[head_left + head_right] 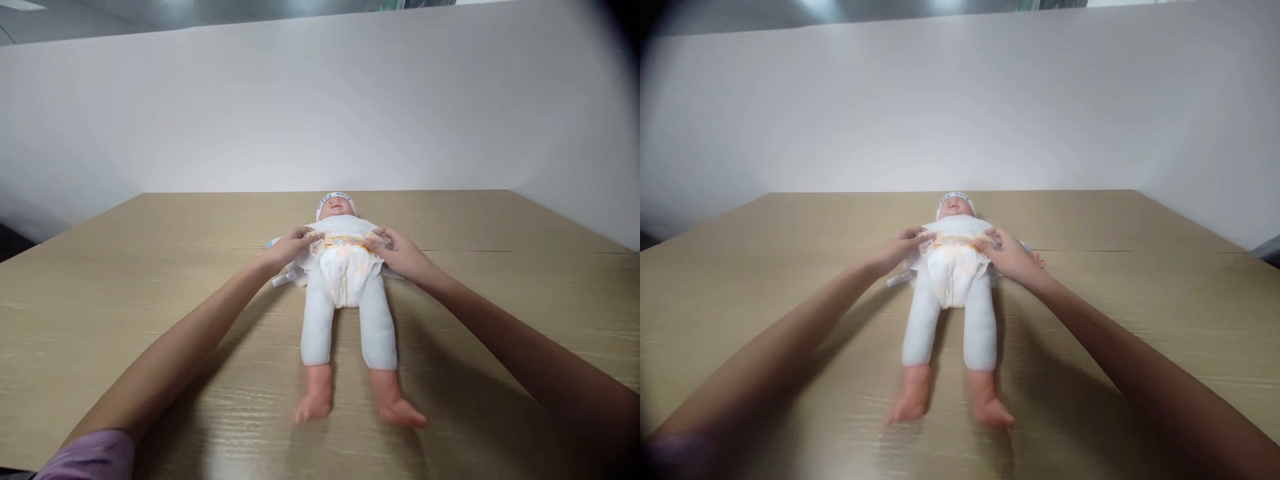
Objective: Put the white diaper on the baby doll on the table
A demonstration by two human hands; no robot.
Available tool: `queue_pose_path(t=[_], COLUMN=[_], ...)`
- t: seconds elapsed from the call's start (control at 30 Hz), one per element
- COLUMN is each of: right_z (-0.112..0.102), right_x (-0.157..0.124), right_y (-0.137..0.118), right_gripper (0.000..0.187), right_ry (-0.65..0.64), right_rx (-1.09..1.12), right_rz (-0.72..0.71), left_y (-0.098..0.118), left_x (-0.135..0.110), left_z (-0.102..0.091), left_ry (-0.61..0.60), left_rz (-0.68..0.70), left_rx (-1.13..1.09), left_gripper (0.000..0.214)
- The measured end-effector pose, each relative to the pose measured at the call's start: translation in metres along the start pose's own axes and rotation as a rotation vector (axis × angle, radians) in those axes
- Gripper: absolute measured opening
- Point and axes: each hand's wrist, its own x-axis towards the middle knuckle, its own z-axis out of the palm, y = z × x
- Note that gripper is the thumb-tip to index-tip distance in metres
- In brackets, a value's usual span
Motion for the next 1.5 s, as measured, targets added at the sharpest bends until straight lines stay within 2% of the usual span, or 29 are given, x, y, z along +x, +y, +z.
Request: queue_pose_path(t=[0.07, 0.13, 0.27, 0.33, 0.47, 0.57, 0.67, 0.73, 0.83, 0.93, 1.03, 1.17, 1.3, 1.37, 1.43, 1.5], right_z=[-0.004, -0.011, -0.024, -0.025, -0.022, -0.019, -0.021, -0.027, -0.04, -0.046, -0.034, -0.004, 0.014, 0.015, 0.014, 0.012], right_x=[-0.003, -0.013, -0.041, -0.05, -0.052, -0.047, -0.046, -0.048, -0.047, -0.036, -0.016, 0.001, -0.016, -0.033, -0.049, -0.06], right_y=[0.001, 0.005, 0.026, 0.038, 0.055, 0.058, 0.055, 0.049, 0.033, 0.01, -0.014, -0.037, -0.04, -0.035, -0.027, -0.019], right_gripper=[0.038, 0.036, 0.032, 0.031, 0.028, 0.03, 0.035, 0.041, 0.051, 0.05, 0.045, 0.035, 0.021, 0.021, 0.031, 0.045], right_ry=[0.115, 0.171, 0.144, 0.14, 0.132, 0.113, 0.095, 0.033, -0.058, -0.056, -0.064, -0.086, 0.096, 0.15, 0.123, 0.037], right_rx=[-0.072, -0.148, -0.394, -0.491, -0.492, -0.453, -0.437, -0.399, -0.191, -0.01, -0.03, -0.152, -0.143, -0.143, -0.179, -0.214], right_rz=[-0.03, -0.055, -0.112, -0.119, -0.095, -0.047, 0.024, 0.065, 0.067, 0.041, -0.002, -0.049, -0.249, -0.396, -0.521, -0.593], left_y=[0.002, 0.006, 0.026, 0.041, 0.063, 0.063, 0.056, 0.053, 0.053, 0.053, 0.05, 0.045, 0.049, 0.049, 0.044, 0.033], left_x=[0.007, 0.01, -0.002, -0.01, -0.017, -0.015, -0.013, -0.013, -0.013, -0.013, -0.01, -0.007, -0.007, -0.008, -0.012, -0.022], left_z=[-0.004, -0.008, -0.008, 0.002, 0.039, 0.064, 0.074, 0.074, 0.072, 0.072, 0.074, 0.071, 0.06, 0.055, 0.049, 0.041], left_ry=[0.026, 0.06, 0.171, 0.179, 0.028, -0.058, -0.049, -0.043, -0.051, -0.057, -0.049, -0.054, -0.157, -0.19, -0.166, -0.126], left_rz=[-0.006, 0.004, 0.17, 0.308, 0.576, 0.594, 0.531, 0.507, 0.494, 0.481, 0.487, 0.48, 0.427, 0.464, 0.559, 0.669], left_rx=[-0.009, 0.001, 0.168, 0.268, 0.532, 0.734, 0.8, 0.803, 0.795, 0.79, 0.792, 0.779, 0.648, 0.557, 0.455, 0.398], left_gripper=[0.046, 0.039, 0.03, 0.029, 0.029, 0.034, 0.038, 0.041, 0.044, 0.045, 0.046, 0.045, 0.054, 0.058, 0.055, 0.046])
